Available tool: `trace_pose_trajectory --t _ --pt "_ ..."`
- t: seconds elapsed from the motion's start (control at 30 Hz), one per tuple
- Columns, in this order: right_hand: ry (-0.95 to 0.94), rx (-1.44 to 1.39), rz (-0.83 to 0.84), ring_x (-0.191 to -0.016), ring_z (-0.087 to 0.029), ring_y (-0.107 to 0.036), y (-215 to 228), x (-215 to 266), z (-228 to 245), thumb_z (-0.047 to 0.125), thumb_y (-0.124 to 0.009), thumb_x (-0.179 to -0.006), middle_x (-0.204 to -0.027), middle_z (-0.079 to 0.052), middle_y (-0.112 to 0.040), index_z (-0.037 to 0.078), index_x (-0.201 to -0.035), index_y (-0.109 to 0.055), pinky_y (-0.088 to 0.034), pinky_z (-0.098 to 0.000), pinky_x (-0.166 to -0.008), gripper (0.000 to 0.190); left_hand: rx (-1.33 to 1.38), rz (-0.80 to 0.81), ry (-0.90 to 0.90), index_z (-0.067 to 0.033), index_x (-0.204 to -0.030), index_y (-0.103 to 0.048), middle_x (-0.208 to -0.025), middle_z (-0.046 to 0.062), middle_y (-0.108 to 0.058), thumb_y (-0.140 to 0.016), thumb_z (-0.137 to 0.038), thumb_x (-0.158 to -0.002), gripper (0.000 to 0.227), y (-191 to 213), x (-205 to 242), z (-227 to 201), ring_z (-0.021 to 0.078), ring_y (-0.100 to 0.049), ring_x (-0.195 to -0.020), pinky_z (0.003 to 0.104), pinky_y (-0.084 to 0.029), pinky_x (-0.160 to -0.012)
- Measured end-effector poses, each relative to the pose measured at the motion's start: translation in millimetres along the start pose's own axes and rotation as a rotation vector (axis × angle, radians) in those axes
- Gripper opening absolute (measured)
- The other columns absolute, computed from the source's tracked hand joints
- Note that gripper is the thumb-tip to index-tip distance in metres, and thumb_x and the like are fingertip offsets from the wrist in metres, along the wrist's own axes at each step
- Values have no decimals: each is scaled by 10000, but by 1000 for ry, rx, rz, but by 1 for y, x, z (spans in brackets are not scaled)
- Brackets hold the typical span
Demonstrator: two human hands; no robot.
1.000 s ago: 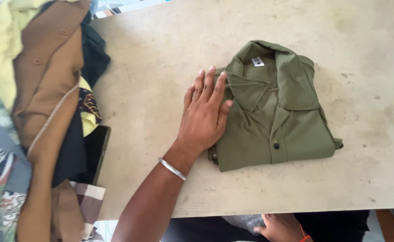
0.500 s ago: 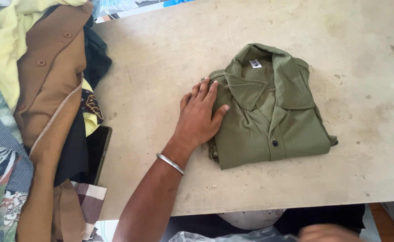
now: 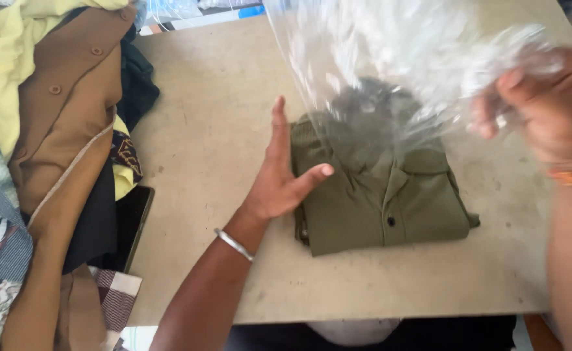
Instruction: The person folds an olive green shirt by hand on a table, smoothing the fabric and tucking in the sleeves before folding it into a square and placing it inside a clear plastic bag.
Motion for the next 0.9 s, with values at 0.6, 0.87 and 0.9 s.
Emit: trace_pose_trajectory --t 0.6,0.87,0.9 --pt "-206 -523 155 -572 -202 -607 -127 -83 -8 390 -607 -1015 -640 -67 -603 -20 -1048 -685 -565 -354 -598 420 974 -241 132 25 -1660 -183 -1629 208 -405 -627 -470 -1041 909 43 -9 70 308 -445 -1491 481 -366 -1257" --pt "-607 -351 161 -553 -119 -545 -147 -85 -5 308 -679 -1024 -601 -18 -547 13 -862 -620 -514 -335 -564 343 1254 -151 222 5 -1655 -277 -1490 239 -506 -641 -524 -1001 917 70 -6 54 313 -607 -1312 490 -513 -1118" --pt "-609 -352 164 -553 -119 -545 -149 -85 -1 308 -679 -1024 -601 -18 -547 13 -862 -620 -514 -335 -564 343 1253 -154 223 5 -1655 -277 -1490 239 -506 -641 -524 -1001 917 73 -8 51 313 -607 -1312 490 -513 -1118"
Point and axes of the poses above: each hand's wrist, its own x-axis away from the middle knuckle, its own y-axis out of the back of the hand, z = x × y, the point moved 4 cm from there along -x, towards the middle knuckle
